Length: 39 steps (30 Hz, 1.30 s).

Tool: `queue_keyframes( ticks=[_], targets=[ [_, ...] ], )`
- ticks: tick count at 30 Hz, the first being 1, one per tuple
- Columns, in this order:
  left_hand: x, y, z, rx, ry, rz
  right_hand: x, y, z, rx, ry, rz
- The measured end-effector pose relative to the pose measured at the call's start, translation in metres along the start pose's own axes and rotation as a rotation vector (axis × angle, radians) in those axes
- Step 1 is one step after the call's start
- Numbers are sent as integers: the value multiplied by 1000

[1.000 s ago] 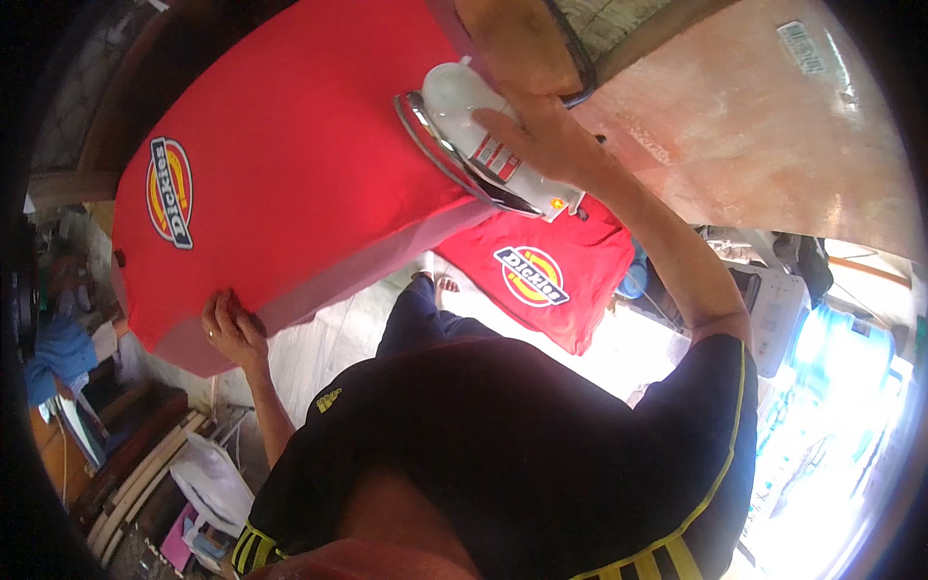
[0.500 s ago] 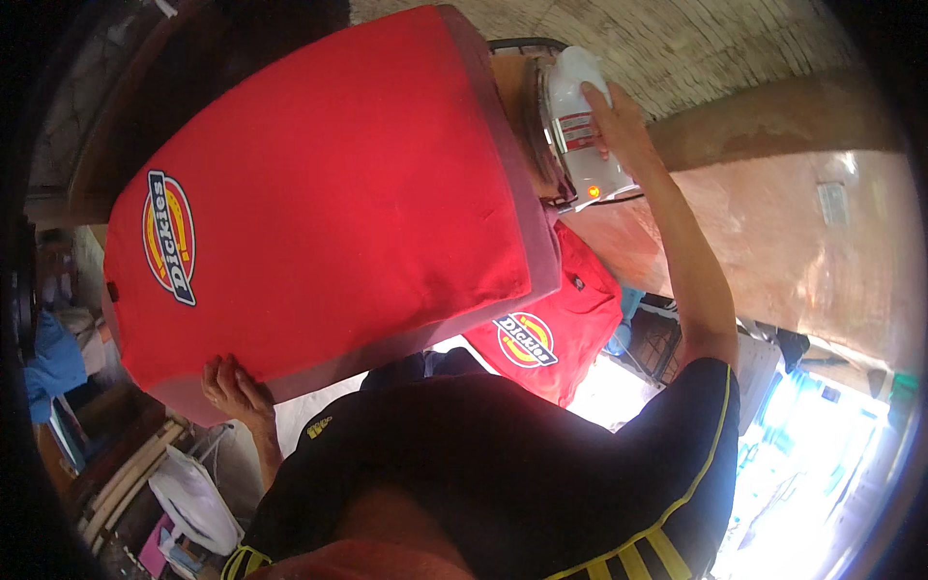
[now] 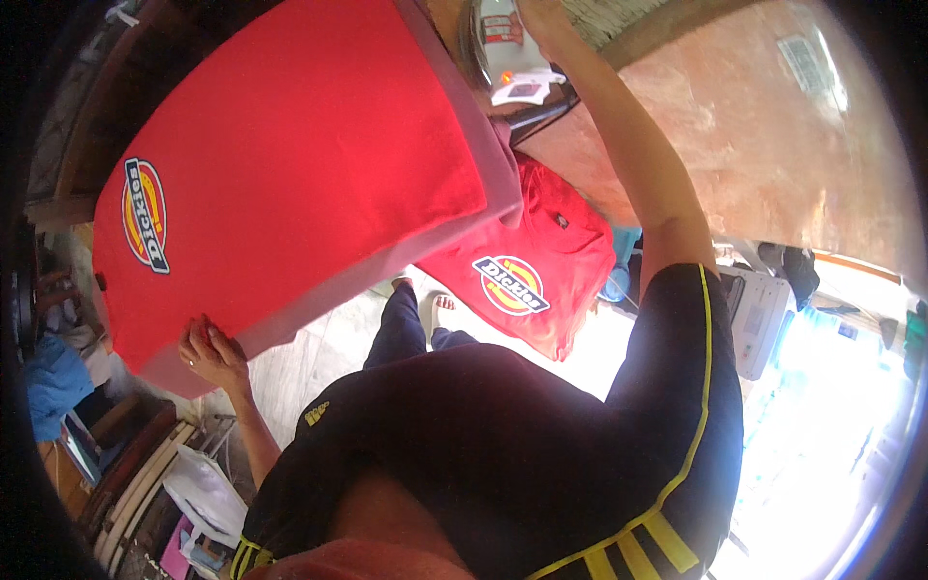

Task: The person irons a red Dickies t-shirt on a pink ironing board. They use a white electric iron to smooth the fabric, repeatedly adjusting the shirt's position and flipping it over to iron different sections. The person also briefly handles a purple garment before returning to the red shirt.

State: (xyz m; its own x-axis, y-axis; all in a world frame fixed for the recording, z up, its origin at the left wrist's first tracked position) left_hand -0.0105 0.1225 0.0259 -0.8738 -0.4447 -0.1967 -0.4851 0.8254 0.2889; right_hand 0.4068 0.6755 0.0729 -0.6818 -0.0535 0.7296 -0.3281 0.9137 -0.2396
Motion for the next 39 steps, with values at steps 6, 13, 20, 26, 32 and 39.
queue_keyframes(
  ticks=[6,13,20,26,32,39],
  targets=[
    [6,-1,-3,-125,-4,38,-10,41,-19,-31,-647,22],
    [25,-13,-19,-274,25,-231,4,-186,87,60,-330,-532],
    [124,-27,-41,-132,-66,-217,28,-265,161,114,-635,-644],
    [171,11,-43,-65,-102,17,4,-252,158,130,-597,-675],
    [198,28,-49,61,-12,23,12,-249,150,87,-569,-663],
    [197,42,-50,79,181,83,43,-236,127,-33,-551,-763]
  ],
)
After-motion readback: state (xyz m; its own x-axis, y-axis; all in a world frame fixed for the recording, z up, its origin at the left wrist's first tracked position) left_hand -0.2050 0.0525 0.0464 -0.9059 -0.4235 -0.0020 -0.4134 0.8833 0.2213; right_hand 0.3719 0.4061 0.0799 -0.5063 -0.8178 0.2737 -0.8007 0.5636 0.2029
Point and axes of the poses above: each hand's wrist, its own y-axis towards the middle knuckle, its own z-axis out of the palm, x = y × z, the point moved 9 cm from there along y, towards the middle knuckle, and after that the axes turned 15 degrees about x, right-handed, at the moved point
